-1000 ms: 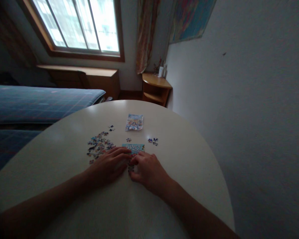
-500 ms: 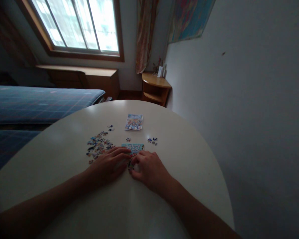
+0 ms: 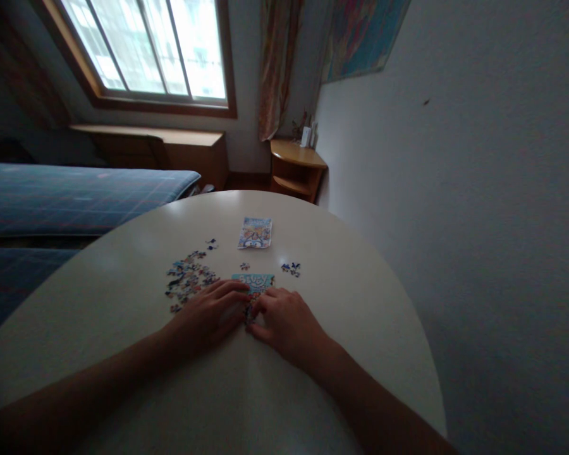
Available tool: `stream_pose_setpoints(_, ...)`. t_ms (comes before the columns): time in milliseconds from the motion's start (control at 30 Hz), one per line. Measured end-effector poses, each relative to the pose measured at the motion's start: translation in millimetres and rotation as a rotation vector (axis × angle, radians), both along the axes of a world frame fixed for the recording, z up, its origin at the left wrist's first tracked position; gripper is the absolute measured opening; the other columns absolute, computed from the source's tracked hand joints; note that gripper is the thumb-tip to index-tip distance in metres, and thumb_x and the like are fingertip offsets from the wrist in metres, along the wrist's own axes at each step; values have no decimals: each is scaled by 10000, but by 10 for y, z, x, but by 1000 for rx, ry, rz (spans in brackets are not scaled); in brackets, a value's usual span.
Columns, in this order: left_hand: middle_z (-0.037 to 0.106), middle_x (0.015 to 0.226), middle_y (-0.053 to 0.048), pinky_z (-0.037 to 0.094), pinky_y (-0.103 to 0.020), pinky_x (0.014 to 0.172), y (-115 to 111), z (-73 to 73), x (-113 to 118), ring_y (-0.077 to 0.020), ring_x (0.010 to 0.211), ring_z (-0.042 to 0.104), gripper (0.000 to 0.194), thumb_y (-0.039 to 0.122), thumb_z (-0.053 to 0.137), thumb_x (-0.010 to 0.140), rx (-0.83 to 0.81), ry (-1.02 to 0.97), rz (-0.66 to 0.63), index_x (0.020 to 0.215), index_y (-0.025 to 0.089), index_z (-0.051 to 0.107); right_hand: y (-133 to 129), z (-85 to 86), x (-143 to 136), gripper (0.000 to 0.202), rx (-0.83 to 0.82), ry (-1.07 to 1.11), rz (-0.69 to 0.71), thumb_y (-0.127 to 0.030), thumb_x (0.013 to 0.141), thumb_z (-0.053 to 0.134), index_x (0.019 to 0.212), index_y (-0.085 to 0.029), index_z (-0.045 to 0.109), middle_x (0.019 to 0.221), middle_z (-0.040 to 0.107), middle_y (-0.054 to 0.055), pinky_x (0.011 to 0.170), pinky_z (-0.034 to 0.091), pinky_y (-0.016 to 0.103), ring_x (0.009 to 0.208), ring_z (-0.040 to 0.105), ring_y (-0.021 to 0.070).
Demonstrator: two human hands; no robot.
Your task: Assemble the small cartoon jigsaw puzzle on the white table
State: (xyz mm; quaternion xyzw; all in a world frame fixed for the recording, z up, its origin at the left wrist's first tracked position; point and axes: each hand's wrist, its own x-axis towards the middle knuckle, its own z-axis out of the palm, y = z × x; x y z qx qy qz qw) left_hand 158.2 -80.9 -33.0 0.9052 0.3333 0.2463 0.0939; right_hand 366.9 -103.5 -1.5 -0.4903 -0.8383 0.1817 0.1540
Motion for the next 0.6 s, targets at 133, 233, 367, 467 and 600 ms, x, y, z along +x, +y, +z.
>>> stream_pose_setpoints(133,631,1237,-72,467,-488,1028,8,-22,-3,-255,1151,584,246,167,600,871,-10,-7,6,1110,223,599,7,6,-5,79,-3,8,11,-252,786,758,821,-214,698,824,652,7,742,413,282,811,592,169)
stream_pose_setpoints(233,629,1241,-72,472,-474,1023,14,-26,-8,-254,1157,576,249,159,596,872,-6,-10,-8,1113,221,602,13,2,-8,72,-2,33,8,-246,781,769,814,-223,709,800,652,-3,723,411,270,777,592,157)
stream_pose_setpoints(367,637,1225,-72,478,-474,1014,11,-17,-11,-253,1149,578,186,154,563,891,-3,-6,-7,1056,218,622,12,-13,-6,74,-13,46,0,-238,775,779,812,-230,716,790,659,-9,725,415,264,776,597,153)
stream_pose_setpoints(467,635,1226,-71,485,-481,1003,10,-16,-16,-254,1145,580,175,162,558,900,-6,-9,-8,1048,222,628,10,-12,-2,77,-8,47,4,-249,775,779,813,-232,715,784,661,-12,724,416,264,774,598,155)
stream_pose_setpoints(600,638,1237,-67,489,-478,999,21,-22,-30,-252,1169,571,192,149,559,903,8,-21,-36,1049,237,647,9,14,-12,72,-3,41,1,-255,775,777,800,-234,713,769,658,-15,711,413,263,761,595,153)
